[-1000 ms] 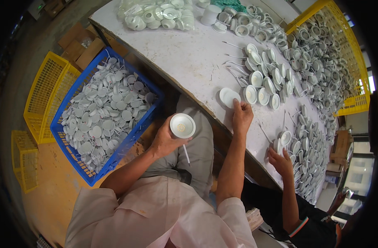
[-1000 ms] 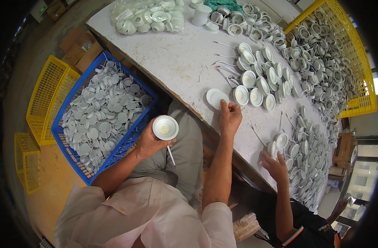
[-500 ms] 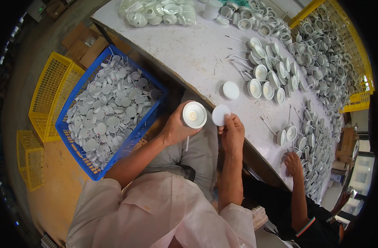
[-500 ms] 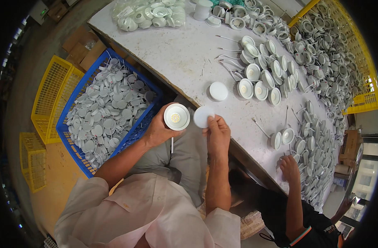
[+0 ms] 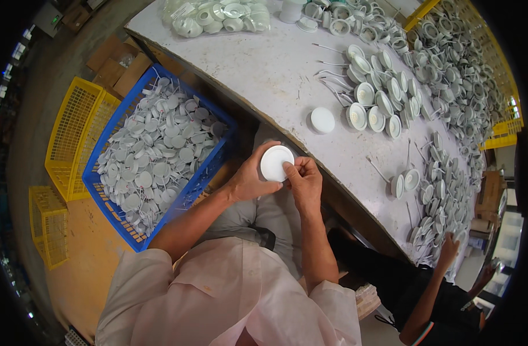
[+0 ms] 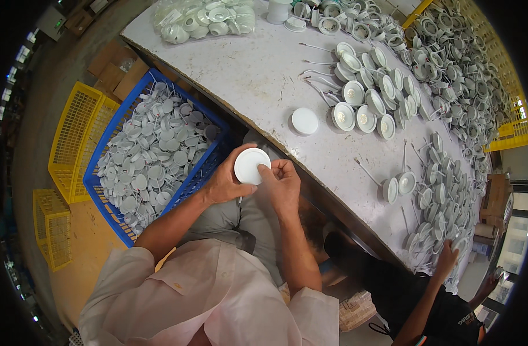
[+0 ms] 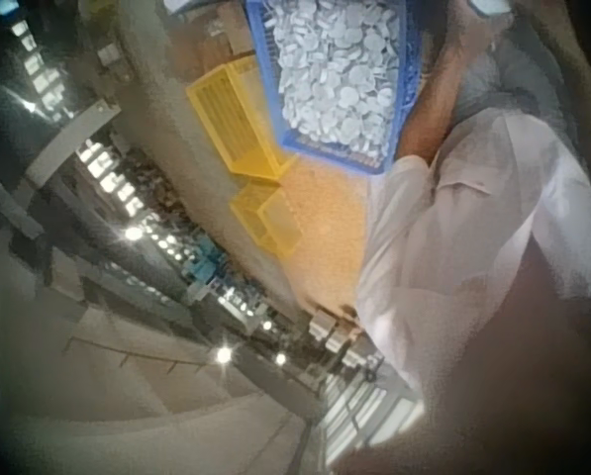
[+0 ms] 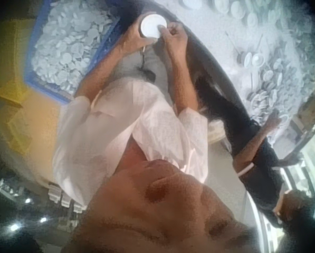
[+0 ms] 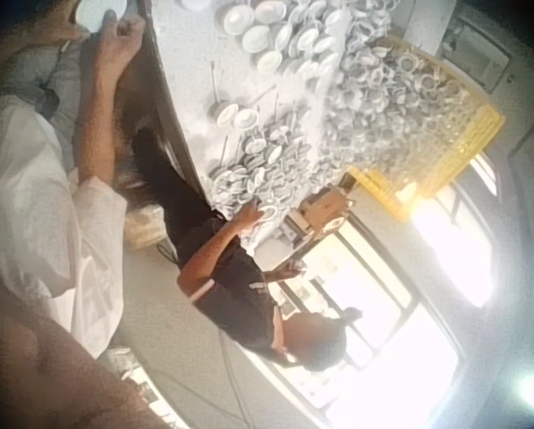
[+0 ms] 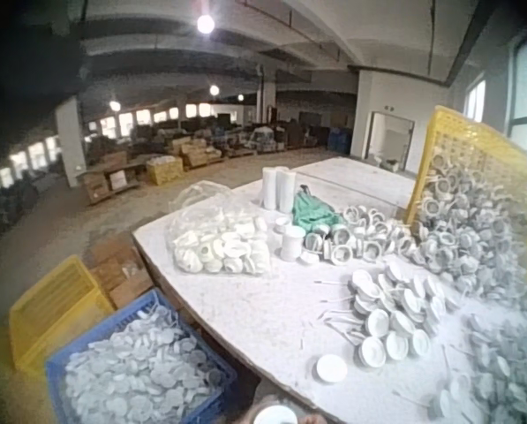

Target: The recorder is assembling small white circular light covers by placing a small white disc onto the base.

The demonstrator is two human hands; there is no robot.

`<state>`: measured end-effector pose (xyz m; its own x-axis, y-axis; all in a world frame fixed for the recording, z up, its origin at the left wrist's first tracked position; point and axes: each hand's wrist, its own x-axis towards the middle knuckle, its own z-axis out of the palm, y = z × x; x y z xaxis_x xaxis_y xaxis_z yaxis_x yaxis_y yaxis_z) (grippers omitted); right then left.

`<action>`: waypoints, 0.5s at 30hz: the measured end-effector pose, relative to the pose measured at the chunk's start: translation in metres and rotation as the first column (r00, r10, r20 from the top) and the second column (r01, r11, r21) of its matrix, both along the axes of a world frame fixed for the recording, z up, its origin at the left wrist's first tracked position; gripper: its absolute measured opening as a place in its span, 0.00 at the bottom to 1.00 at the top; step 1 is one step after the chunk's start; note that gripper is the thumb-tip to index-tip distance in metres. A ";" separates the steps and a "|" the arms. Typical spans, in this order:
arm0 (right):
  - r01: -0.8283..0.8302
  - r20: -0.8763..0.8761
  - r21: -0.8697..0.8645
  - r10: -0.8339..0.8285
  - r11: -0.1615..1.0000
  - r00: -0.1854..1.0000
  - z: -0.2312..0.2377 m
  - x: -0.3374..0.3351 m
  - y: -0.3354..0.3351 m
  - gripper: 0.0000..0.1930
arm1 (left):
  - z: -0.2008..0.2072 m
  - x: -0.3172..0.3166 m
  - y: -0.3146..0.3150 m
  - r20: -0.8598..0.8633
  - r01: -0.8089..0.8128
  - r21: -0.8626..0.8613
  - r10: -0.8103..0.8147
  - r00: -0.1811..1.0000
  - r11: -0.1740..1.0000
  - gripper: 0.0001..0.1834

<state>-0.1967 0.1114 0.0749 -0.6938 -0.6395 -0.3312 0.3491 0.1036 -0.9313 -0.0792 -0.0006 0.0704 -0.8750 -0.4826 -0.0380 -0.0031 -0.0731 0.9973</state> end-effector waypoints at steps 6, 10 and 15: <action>-0.001 -0.024 -0.032 0.000 0.999 1.000 -0.006 0.004 0.000 0.12 | 0.001 0.000 0.002 0.085 -0.039 0.030 0.037 0.996 0.999 0.35; -0.002 -0.027 -0.037 0.001 0.999 1.000 -0.005 0.009 0.000 0.13 | 0.001 0.003 0.005 0.090 -0.047 0.011 0.046 0.995 0.999 0.31; -0.011 0.024 -0.012 0.012 1.000 1.000 0.000 0.015 -0.001 0.14 | 0.000 0.006 0.008 0.108 -0.088 0.039 0.084 0.991 0.995 0.31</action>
